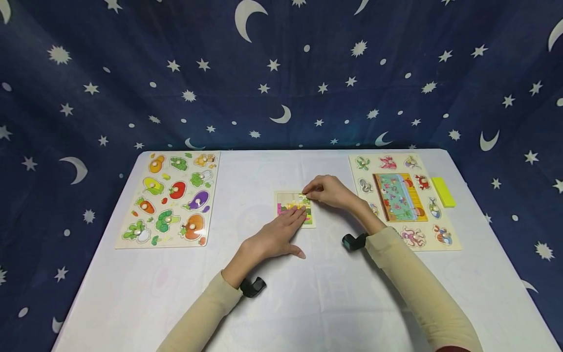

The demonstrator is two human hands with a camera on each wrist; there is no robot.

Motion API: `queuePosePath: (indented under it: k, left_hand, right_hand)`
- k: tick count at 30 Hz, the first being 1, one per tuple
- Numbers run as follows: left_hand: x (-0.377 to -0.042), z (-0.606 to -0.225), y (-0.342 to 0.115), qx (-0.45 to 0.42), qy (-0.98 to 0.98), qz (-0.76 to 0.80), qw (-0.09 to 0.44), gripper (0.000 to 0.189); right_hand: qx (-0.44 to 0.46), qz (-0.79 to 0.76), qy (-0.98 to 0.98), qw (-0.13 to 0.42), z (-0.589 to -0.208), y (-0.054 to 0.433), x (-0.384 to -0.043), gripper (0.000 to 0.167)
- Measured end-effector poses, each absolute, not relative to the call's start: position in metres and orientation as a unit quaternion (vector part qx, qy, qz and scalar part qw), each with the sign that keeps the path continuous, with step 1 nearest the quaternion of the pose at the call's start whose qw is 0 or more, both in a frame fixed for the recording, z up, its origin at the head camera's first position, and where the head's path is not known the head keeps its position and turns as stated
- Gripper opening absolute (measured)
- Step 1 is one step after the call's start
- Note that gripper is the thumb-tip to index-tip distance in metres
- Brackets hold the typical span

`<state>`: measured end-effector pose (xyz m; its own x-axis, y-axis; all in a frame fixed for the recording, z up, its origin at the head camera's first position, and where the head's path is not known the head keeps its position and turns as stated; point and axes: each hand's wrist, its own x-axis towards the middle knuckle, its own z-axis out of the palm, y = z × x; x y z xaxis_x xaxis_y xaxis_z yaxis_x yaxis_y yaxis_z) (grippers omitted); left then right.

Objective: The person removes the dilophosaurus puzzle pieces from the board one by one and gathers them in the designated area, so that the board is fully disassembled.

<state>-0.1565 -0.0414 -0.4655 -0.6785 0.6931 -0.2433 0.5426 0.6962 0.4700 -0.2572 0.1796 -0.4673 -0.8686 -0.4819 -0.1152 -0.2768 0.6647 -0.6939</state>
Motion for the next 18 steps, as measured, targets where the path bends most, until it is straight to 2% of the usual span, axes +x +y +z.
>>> queuePosePath:
  k: [8, 18]
  left_hand:
    - [-0.1563, -0.4653, -0.0409, 0.339, 0.9, 0.181, 0.207, 0.106]
    - [-0.1558, -0.4648, -0.0402, 0.341, 0.899, 0.18, 0.207, 0.105]
  right_hand:
    - [-0.19, -0.377, 0.893, 0.153, -0.4647, 0.1767, -0.2573, 0.013]
    - [-0.176, -0.41, 0.879, 0.168, -0.4632, 0.1751, -0.2549, 0.014]
